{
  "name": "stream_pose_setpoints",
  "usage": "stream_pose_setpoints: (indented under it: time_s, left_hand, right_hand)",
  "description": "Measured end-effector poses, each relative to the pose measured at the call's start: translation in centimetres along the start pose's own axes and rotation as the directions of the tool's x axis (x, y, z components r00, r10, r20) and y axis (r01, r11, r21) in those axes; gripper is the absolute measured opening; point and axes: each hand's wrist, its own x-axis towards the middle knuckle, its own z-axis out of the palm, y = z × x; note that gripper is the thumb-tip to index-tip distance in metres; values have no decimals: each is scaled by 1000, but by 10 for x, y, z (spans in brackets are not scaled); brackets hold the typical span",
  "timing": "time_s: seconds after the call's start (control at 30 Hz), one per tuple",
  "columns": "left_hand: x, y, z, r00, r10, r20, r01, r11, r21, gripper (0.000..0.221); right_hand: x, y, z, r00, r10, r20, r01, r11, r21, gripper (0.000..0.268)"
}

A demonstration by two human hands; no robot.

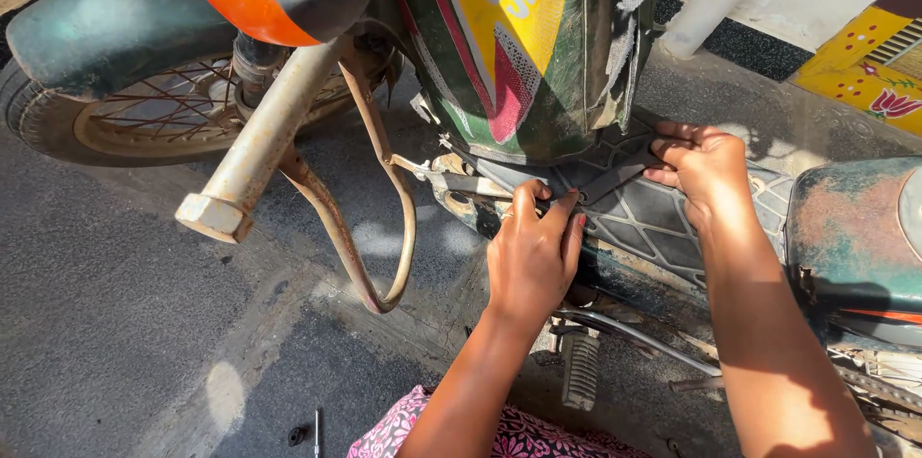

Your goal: The person sits on the ground beside a motorcycle and uses a wrench and screwdriver to loosen and remove bolts from a plastic side cover. They work the fasteners loose one at a time, then lift and pull the plastic panel away from the motorcycle body.

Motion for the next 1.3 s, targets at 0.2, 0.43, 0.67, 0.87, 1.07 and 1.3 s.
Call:
stream_pose_setpoints:
  time_s: [0.2,0.43,0.67,0.87,1.07,1.3]
  left_hand:
    - [1,4,-4,1000,-19,-4,19,999,-30,25]
    - [0,-4,-1,996,19,-84,-23,998,-52,20]
    - [2,-6,-2,998,-30,-50,29,1000,-10,27]
    - [0,-3,-2,999,-14,-51,12,999,-39,28]
    - [1,-3,-3,998,-51,-44,50,998,-32,27]
    - [3,-4,-8,996,-88,-29,88,996,-18,28]
  right_hand:
    - [37,-6,7,985,-36,166,92,934,-345,41]
    - [62,-32,67,941,61,332,100,889,-447,31]
    - [47,-49,76,908,94,408,-131,989,65,23]
    - [47,-36,66,944,124,306,-143,989,40,23]
    - [52,-10,69,955,126,270,-164,979,124,20]
    - [9,-42,39,954,68,292,-109,986,127,33]
